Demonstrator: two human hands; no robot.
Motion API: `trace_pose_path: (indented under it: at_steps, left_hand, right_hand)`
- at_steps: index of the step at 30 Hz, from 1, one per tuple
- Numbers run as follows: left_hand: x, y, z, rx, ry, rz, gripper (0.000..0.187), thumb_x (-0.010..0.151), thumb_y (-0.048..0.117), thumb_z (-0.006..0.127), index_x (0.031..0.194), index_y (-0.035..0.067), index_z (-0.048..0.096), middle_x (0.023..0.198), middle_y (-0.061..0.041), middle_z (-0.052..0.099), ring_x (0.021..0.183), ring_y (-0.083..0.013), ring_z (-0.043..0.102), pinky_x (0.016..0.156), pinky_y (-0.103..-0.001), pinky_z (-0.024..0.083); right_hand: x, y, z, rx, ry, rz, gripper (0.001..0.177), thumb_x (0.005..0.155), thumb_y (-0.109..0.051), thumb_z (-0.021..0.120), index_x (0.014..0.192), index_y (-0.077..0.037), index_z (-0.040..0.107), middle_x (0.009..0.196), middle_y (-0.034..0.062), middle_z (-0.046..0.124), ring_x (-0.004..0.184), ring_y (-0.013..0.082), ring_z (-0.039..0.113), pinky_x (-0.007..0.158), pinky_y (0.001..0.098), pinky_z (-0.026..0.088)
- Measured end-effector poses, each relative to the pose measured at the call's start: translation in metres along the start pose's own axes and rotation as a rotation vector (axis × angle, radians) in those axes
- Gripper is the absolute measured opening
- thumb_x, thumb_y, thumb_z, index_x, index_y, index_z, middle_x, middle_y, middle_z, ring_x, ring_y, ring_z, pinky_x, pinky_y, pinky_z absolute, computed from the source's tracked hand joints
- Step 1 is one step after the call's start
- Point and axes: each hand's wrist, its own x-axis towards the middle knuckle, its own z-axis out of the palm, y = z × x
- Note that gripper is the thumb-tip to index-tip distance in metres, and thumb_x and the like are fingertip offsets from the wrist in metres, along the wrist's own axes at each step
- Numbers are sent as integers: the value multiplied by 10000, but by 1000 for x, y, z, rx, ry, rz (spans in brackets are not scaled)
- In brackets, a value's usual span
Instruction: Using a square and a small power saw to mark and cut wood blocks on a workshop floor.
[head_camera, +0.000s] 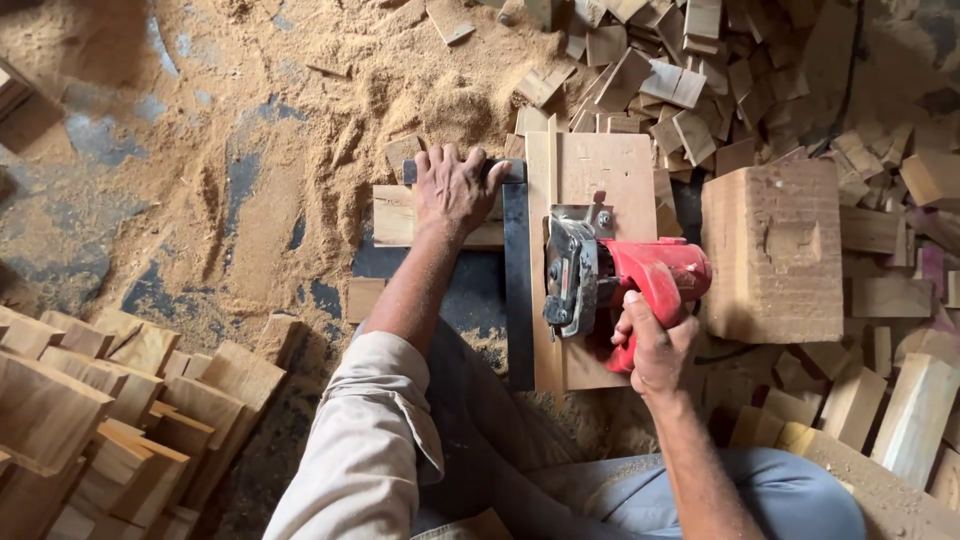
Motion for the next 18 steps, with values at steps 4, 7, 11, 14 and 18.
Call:
trace_pose_path:
  at_steps: [4,7,11,14,18]
  left_hand:
    - [1,0,3,-5,16,-2,575,1035,640,410,1050,132,681,984,-173,617,1000,-311,537,913,-475,347]
    - [3,0,4,-9,34,-8,562,1035,631,425,1038,134,687,983,-175,619,1000,-314,540,911,-475,350]
    - [4,-4,11,-6,99,6,545,1023,623,447,1025,138,694,970,-172,619,989,-318,544,893,-476,356]
    - [2,-2,6,-27,74,0,543,1025,626,455,1021,138,692,966,-169,613,979,-317,545,892,-476,360]
    - [1,-4,10,-25,70,-2,540,1029,626,454,1018,141,692,959,-165,607,975,-317,545,899,-477,361]
  right_hand:
    - [1,-4,1,2,-25,12,191,949,-126,678,801,-16,629,664,57,596,519,138,550,488,289,477]
    - [4,-5,1,-5,-31,29,186,946,-133,673,805,-17,638,664,56,597,528,139,555,497,291,480]
    - [8,-8,4,-4,-43,18,204,950,-140,675,794,-16,631,664,60,599,536,148,561,511,298,484]
    - [8,-8,3,-1,-43,22,186,946,-138,672,808,-21,632,665,58,595,537,147,556,511,298,481]
    - [11,-11,7,19,-43,42,164,944,-135,671,827,-27,635,665,53,589,535,144,550,508,297,481]
